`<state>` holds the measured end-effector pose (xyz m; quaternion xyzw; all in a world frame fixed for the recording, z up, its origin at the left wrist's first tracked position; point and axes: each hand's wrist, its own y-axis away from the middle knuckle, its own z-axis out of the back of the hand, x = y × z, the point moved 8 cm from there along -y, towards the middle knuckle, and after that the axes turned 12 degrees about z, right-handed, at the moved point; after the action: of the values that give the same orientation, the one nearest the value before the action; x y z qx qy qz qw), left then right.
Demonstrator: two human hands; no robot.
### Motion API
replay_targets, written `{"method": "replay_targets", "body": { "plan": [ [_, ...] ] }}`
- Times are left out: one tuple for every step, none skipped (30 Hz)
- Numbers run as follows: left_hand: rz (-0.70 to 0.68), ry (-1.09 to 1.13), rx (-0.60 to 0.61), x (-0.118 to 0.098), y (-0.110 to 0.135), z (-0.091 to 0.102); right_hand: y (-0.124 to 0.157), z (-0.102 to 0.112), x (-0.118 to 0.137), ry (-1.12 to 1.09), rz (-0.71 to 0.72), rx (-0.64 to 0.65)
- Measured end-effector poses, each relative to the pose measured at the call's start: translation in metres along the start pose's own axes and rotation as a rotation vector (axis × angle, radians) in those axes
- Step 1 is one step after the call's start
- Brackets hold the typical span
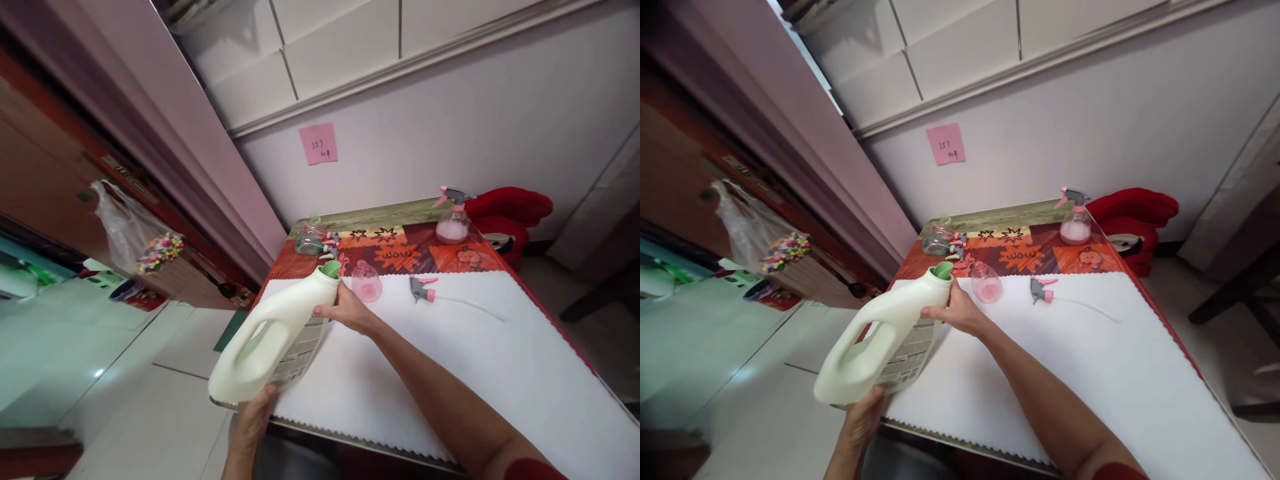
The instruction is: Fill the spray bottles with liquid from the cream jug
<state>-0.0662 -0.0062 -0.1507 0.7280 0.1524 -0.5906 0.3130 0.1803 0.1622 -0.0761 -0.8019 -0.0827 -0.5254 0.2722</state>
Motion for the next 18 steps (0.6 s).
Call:
{"method": "replay_targets", "body": {
  "plan": [
    [-0.013, 0.005, -0.009, -0.006, 0.000, -0.002, 0.001, 0.002, -0.001, -0.008, 0.001, -0.036],
    [-0.028, 0.010, -0.018, -0.013, 0.000, -0.004, 0.001, 0.003, -0.002, -0.016, 0.000, -0.063],
    [-0.042, 0.018, -0.030, -0.019, 0.001, -0.006, 0.002, 0.004, -0.002, -0.029, -0.005, -0.076],
    [-0.055, 0.026, -0.042, -0.026, 0.002, -0.007, 0.002, 0.003, -0.003, -0.050, -0.015, -0.076],
    [-0.066, 0.033, -0.053, -0.033, 0.002, -0.008, 0.002, 0.002, -0.003, -0.076, -0.024, -0.071],
    [-0.073, 0.041, -0.061, -0.038, 0.003, -0.010, 0.002, 0.000, -0.002, -0.102, -0.030, -0.066],
    [-0.075, 0.050, -0.065, -0.044, 0.004, -0.011, 0.002, -0.001, -0.001, -0.128, -0.032, -0.068],
    [-0.073, 0.060, -0.067, -0.049, 0.004, -0.013, 0.002, -0.001, 0.001, -0.155, -0.031, -0.075],
    [-0.068, 0.071, -0.068, -0.053, 0.004, -0.015, 0.001, -0.001, 0.003, -0.182, -0.030, -0.089],
    [-0.064, 0.081, -0.066, -0.058, 0.004, -0.017, 0.001, 0.000, 0.004, -0.211, -0.030, -0.104],
    [-0.064, 0.087, -0.062, -0.063, 0.005, -0.019, 0.001, -0.001, 0.006, -0.241, -0.031, -0.115],
    [-0.069, 0.086, -0.055, -0.068, 0.005, -0.021, 0.001, -0.001, 0.007, -0.272, -0.033, -0.121],
    [-0.080, 0.079, -0.048, -0.073, 0.006, -0.024, 0.001, -0.001, 0.009, -0.298, -0.035, -0.124],
    [-0.096, 0.069, -0.041, -0.079, 0.007, -0.026, 0.001, -0.002, 0.010, -0.317, -0.037, -0.125],
    [-0.114, 0.059, -0.033, -0.084, 0.007, -0.029, 0.000, -0.002, 0.011, -0.331, -0.036, -0.126],
    [-0.132, 0.050, -0.024, -0.089, 0.008, -0.032, 0.000, -0.001, 0.013, -0.341, -0.033, -0.128],
    [-0.150, 0.044, -0.017, -0.094, 0.009, -0.034, 0.000, 0.000, 0.014, -0.347, -0.028, -0.129],
    [-0.169, 0.043, -0.010, -0.098, 0.009, -0.037, -0.001, 0.001, 0.014, -0.347, -0.025, -0.131]
  ]
}}
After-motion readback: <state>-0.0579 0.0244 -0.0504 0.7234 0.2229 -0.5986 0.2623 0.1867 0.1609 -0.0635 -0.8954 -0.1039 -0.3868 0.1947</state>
